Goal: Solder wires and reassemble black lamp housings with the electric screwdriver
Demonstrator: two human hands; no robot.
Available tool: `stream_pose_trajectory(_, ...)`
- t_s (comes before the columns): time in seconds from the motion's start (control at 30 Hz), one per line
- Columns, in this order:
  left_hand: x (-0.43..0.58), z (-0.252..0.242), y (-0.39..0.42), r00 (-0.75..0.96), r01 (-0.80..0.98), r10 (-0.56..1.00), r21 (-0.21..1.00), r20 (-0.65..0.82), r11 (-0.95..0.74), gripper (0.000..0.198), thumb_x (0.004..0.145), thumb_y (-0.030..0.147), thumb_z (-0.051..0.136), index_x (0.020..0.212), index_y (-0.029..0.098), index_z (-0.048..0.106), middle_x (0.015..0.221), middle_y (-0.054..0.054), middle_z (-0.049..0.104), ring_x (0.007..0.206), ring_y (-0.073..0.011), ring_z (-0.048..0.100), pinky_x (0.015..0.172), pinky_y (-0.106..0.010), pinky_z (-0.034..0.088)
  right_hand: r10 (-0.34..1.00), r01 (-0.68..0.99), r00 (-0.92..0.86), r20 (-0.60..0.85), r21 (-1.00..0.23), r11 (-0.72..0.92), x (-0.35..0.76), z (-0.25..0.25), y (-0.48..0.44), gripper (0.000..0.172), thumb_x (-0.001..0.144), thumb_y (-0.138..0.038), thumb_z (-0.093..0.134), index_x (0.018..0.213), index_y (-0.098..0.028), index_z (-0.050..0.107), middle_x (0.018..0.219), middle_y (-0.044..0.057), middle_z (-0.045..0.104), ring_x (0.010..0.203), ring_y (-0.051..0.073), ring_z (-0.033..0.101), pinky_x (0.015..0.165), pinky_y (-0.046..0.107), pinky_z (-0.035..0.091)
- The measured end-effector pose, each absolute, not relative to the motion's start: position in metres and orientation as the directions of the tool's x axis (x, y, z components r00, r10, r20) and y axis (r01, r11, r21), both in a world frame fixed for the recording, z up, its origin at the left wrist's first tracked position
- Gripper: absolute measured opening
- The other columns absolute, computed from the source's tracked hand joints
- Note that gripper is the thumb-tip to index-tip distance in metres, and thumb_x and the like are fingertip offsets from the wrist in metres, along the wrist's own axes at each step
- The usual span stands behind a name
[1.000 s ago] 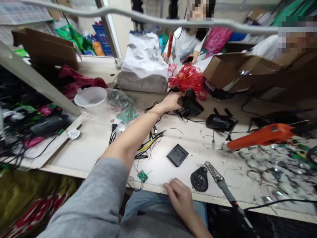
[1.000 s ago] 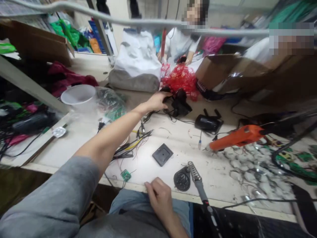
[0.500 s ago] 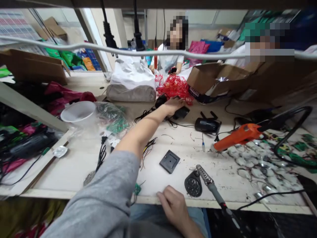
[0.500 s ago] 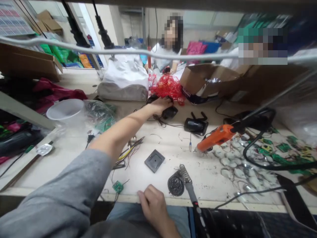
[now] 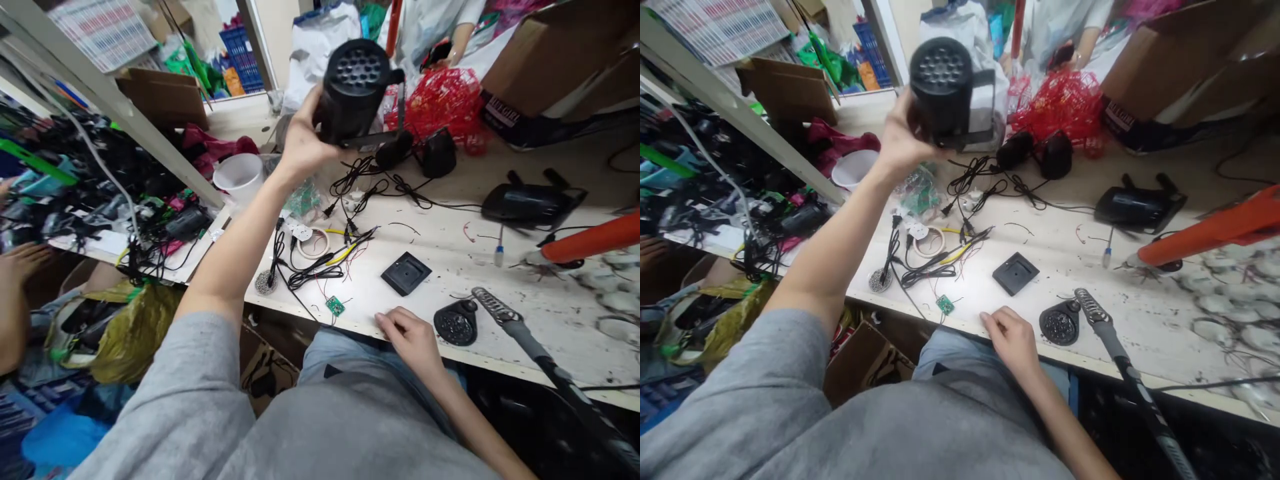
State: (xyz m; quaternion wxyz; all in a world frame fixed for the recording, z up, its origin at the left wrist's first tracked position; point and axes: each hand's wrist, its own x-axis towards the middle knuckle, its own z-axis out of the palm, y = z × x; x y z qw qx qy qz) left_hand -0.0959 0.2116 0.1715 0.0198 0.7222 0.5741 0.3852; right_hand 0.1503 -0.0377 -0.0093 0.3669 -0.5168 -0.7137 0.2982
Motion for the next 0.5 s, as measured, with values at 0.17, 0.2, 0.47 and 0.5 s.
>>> stream_pose_trajectory(0.17,-0.126,0.162,0.203,0.084,0.800,0.816,0.449,0.571,-0.397,0.081,0.069,0.025,0.077,0.140,0.032,0.038,0.135,0.000,0.060,0.123,-0.0251,0.062,0.094,-0.039,0.059,0.957,0.523,-0.203,0.206,-0.804,0.284,0.130,0.002,-0.021,0.036,0.096,-0.042,0.054,0.067,-0.022,0.059,0.068,0.002,0.059,0.062,0.015,0.057,0.062,0.028,0.045)
stream_pose_trajectory(0.2,-0.127,0.159,0.202,0.097,0.809,0.828,0.441,0.552,-0.389,0.085,0.068,0.026,0.078,0.143,0.031,0.036,0.137,-0.002,0.059,0.125,-0.0263,0.061,0.096,-0.041,0.057,0.956,0.521,-0.226,0.189,-0.806,0.282,0.121,0.003,-0.018,0.031,0.095,-0.041,0.055,0.072,-0.022,0.062,0.073,0.003,0.061,0.066,0.017,0.059,0.066,0.029,0.047)
stream_pose_trajectory(0.47,-0.061,0.115,0.195,0.602,0.706,0.714,0.180,0.358,-0.685,0.077,0.078,0.027,0.064,0.151,0.026,0.040,0.146,-0.012,0.049,0.141,-0.0370,0.041,0.115,-0.055,0.035,0.967,0.523,-0.254,0.022,-0.838,0.156,0.069,-0.008,-0.003,0.019,0.072,-0.029,0.074,0.072,-0.022,0.057,0.077,0.001,0.060,0.066,0.017,0.059,0.065,0.031,0.049)
stream_pose_trajectory(0.5,-0.048,0.107,0.194,0.664,0.668,0.680,0.160,0.311,-0.726,0.073,0.079,0.025,0.061,0.150,0.028,0.042,0.144,-0.010,0.051,0.139,-0.0350,0.043,0.114,-0.053,0.037,0.975,0.519,-0.220,0.008,-0.846,0.125,0.071,-0.009,-0.003,0.020,0.074,-0.031,0.072,0.071,-0.023,0.054,0.073,0.000,0.060,0.064,0.017,0.060,0.063,0.030,0.049)
